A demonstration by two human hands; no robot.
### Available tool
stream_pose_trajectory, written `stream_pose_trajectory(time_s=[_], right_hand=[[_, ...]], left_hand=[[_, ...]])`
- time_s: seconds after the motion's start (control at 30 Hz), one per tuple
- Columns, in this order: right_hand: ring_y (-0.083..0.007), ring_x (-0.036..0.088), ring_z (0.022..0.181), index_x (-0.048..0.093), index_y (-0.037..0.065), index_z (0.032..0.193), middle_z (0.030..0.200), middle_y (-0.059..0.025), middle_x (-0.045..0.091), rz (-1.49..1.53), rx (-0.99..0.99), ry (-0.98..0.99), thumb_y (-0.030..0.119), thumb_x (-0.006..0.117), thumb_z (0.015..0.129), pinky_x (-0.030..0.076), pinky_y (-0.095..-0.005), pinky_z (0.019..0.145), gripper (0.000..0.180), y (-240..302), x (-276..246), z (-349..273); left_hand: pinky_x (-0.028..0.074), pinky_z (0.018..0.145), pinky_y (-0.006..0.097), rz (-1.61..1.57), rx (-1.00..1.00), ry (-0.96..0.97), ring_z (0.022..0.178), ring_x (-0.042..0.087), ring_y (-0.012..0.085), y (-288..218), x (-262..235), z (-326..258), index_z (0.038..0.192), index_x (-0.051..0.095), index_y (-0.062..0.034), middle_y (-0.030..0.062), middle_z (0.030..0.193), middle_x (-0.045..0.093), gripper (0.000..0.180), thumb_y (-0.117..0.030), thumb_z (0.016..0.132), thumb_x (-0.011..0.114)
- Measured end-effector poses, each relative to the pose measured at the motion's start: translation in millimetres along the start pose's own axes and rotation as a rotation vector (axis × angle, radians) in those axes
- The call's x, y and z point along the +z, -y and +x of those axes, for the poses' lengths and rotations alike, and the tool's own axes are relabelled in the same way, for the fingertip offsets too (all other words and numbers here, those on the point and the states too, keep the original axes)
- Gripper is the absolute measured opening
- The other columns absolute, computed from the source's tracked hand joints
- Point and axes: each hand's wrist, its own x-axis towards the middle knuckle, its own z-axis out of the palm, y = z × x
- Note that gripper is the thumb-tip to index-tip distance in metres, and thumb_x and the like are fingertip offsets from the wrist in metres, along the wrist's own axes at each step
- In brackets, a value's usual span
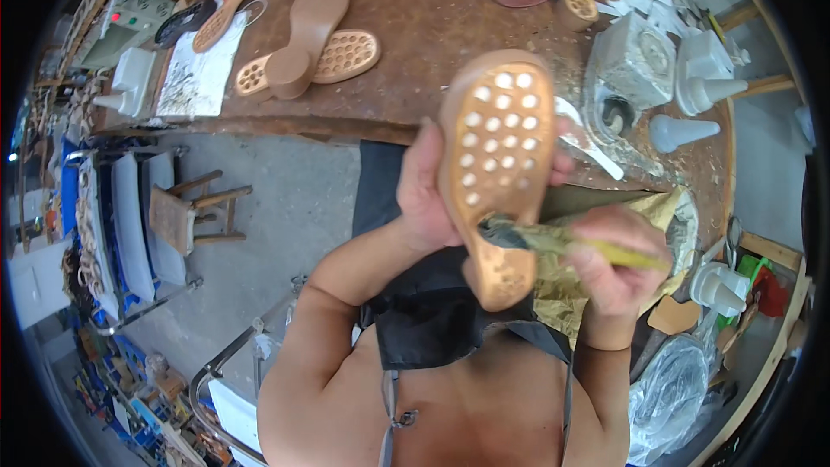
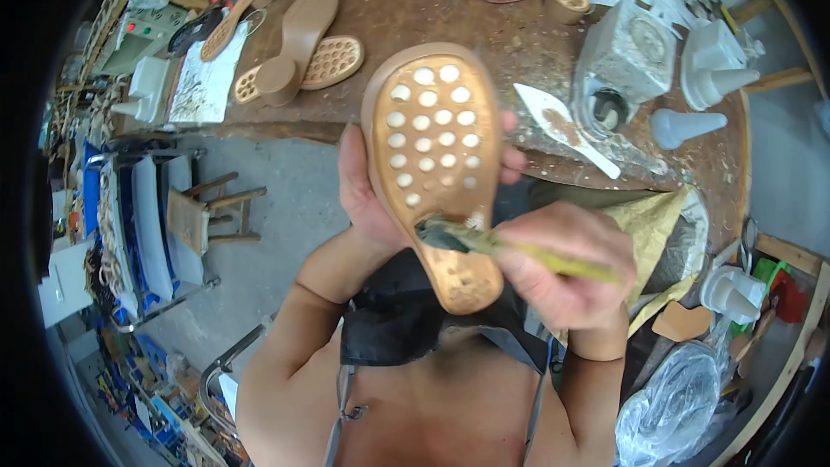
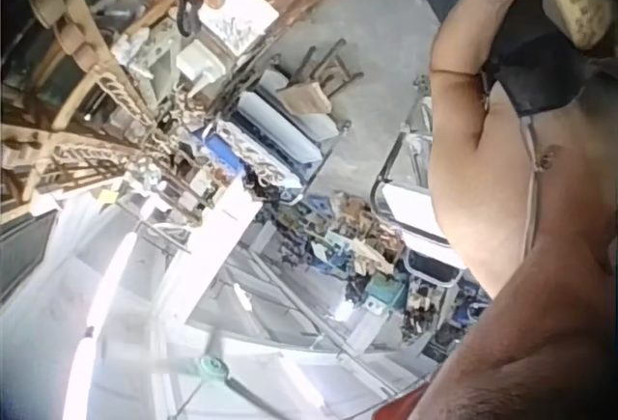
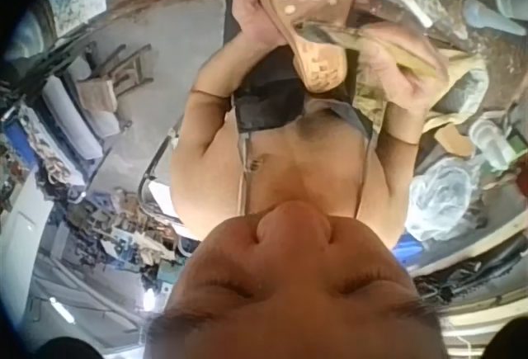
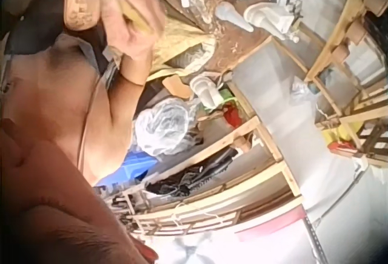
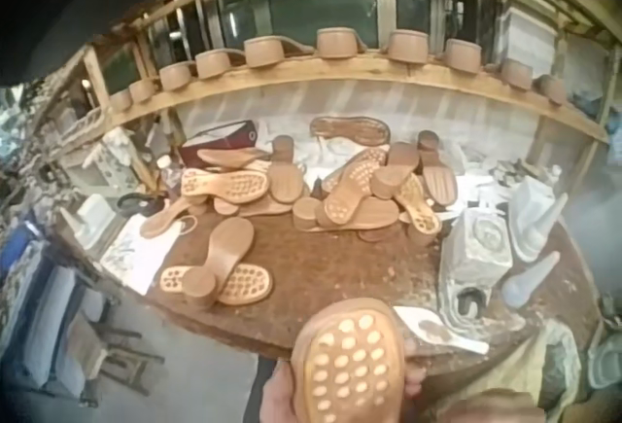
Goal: Applying glue or a finish to the bottom of shoe soles using a hand brush in a manufacturing setting.
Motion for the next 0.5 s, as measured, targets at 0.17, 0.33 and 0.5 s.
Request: stream_pose_trajectory(time_s=[0.17, 0.33, 0.5], right_hand=[[-0.0098, 0.053, 0.050, 0.061, -0.005, 0.093, 0.071, -0.0071, 0.060, 0.103, 0.423, -0.501, 0.006, 0.064, 0.080, 0.042, -0.0208, 0.046, 0.017, -48, -63, -7], [-0.0047, 0.049, 0.058, 0.063, 0.000, 0.092, 0.071, 0.0023, 0.057, -0.254, 0.559, -0.387, 0.013, 0.063, 0.084, 0.040, -0.0199, 0.053, 0.015, -102, -106, 7], [-0.0121, 0.056, 0.062, 0.064, 0.000, 0.093, 0.071, -0.0066, 0.063, -0.583, 0.514, -0.237, 0.015, 0.063, 0.084, 0.045, -0.0270, 0.061, 0.018, -132, -106, 14]], left_hand=[[0.032, 0.103, 0.048, -0.061, -0.184, -0.105, 0.118, 0.044, 0.0424, 10, -54, -12, 0.141, 0.019, -0.0031, 0.0277, 0.138, 0.030, 0.088, -0.069, 0.084, 0.019], [0.039, 0.097, 0.044, 0.144, -0.446, 0.032, 0.113, 0.050, 0.0355, 45, -105, -66, 0.141, 0.019, -0.0027, 0.0228, 0.135, 0.037, 0.088, -0.069, 0.084, 0.018], [0.044, 0.092, 0.041, 0.218, -0.455, -0.128, 0.107, 0.054, 0.0312, 48, -102, -69, 0.140, 0.021, -0.0047, 0.0212, 0.130, 0.043, 0.058, -0.042, 0.096, 0.028]])
